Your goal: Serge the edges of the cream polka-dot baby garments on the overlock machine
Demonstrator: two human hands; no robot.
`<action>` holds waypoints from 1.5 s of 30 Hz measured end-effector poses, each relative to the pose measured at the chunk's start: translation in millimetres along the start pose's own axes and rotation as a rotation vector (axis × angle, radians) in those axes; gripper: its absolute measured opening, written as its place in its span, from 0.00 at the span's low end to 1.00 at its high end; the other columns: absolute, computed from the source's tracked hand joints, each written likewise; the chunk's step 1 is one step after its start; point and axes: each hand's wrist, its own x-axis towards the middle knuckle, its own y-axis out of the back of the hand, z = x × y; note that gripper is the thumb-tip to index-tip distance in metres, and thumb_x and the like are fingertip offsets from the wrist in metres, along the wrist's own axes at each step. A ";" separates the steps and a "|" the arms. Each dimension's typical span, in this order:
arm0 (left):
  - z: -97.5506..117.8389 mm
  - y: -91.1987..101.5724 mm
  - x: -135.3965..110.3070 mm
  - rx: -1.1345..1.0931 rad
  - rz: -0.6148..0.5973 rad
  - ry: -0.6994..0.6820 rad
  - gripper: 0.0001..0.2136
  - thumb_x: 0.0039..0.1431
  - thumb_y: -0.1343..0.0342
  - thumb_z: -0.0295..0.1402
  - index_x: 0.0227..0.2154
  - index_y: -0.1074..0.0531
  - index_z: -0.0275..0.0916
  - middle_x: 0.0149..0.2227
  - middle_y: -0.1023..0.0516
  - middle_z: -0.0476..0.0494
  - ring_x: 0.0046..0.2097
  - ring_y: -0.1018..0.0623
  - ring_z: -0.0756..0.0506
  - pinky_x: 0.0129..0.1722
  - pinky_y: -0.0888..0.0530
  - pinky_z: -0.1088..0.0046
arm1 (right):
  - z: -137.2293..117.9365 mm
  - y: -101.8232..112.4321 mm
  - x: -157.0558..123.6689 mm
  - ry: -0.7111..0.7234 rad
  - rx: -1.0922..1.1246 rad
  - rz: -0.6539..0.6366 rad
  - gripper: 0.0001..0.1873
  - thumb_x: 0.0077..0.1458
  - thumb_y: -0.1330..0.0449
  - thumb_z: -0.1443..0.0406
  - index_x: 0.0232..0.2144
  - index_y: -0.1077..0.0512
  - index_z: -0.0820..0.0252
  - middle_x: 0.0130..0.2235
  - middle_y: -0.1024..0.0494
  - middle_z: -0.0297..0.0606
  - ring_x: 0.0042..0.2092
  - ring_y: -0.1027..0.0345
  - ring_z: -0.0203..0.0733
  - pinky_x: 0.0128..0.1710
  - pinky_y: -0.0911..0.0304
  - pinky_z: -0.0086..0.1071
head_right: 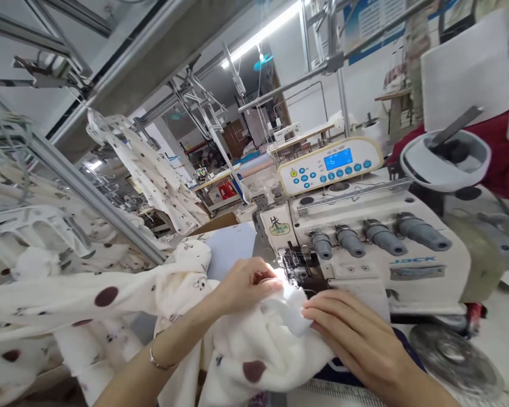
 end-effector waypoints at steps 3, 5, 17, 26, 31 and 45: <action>-0.5 -10.6 1.7 0.049 0.051 -0.007 0.08 0.55 0.45 0.33 0.23 0.26 0.38 0.26 0.27 0.51 0.30 0.32 0.51 0.30 0.39 0.77 | 3.8 1.3 -6.2 -0.002 0.024 -0.038 0.16 0.59 0.46 0.72 0.50 0.31 0.63 0.49 0.29 0.42 0.52 0.35 0.39 0.53 0.35 0.30; 1.2 -11.6 1.9 0.082 0.065 -0.003 0.08 0.55 0.45 0.33 0.23 0.26 0.39 0.27 0.26 0.50 0.32 0.31 0.51 0.31 0.38 0.76 | 9.1 1.4 -16.9 0.012 0.001 -0.139 0.21 0.58 0.48 0.73 0.54 0.34 0.63 0.53 0.32 0.42 0.56 0.39 0.42 0.55 0.37 0.33; -11.5 -2.7 13.8 -0.089 -0.042 -0.022 0.06 0.53 0.41 0.35 0.28 0.22 0.39 0.25 0.27 0.52 0.27 0.34 0.54 0.26 0.40 0.79 | -12.5 -8.4 -18.8 0.139 -0.140 -0.052 0.22 0.64 0.58 0.70 0.56 0.35 0.57 0.50 0.27 0.37 0.51 0.33 0.41 0.54 0.36 0.37; -0.5 9.4 18.8 0.125 -0.171 0.007 0.12 0.50 0.45 0.33 0.15 0.36 0.38 0.17 0.45 0.54 0.23 0.45 0.53 0.22 0.48 0.74 | -40.6 -27.6 -31.5 -0.081 -0.181 0.027 0.28 0.57 0.46 0.76 0.60 0.40 0.65 0.51 0.28 0.47 0.49 0.33 0.46 0.49 0.38 0.40; 3.2 -6.2 24.2 0.217 -0.004 0.130 0.16 0.47 0.44 0.33 0.14 0.46 0.40 0.18 0.49 0.53 0.24 0.48 0.51 0.24 0.50 0.73 | -44.7 -28.8 -13.8 -0.162 -0.178 0.147 0.26 0.56 0.46 0.78 0.56 0.36 0.64 0.48 0.28 0.47 0.48 0.33 0.45 0.46 0.36 0.39; -46.1 -9.9 42.8 -0.009 -0.001 -0.195 0.13 0.55 0.51 0.34 0.18 0.43 0.38 0.19 0.44 0.54 0.25 0.43 0.53 0.26 0.42 0.76 | -41.7 -33.4 -0.2 -0.103 -0.268 0.118 0.14 0.58 0.49 0.75 0.45 0.30 0.65 0.43 0.26 0.43 0.40 0.32 0.38 0.41 0.34 0.33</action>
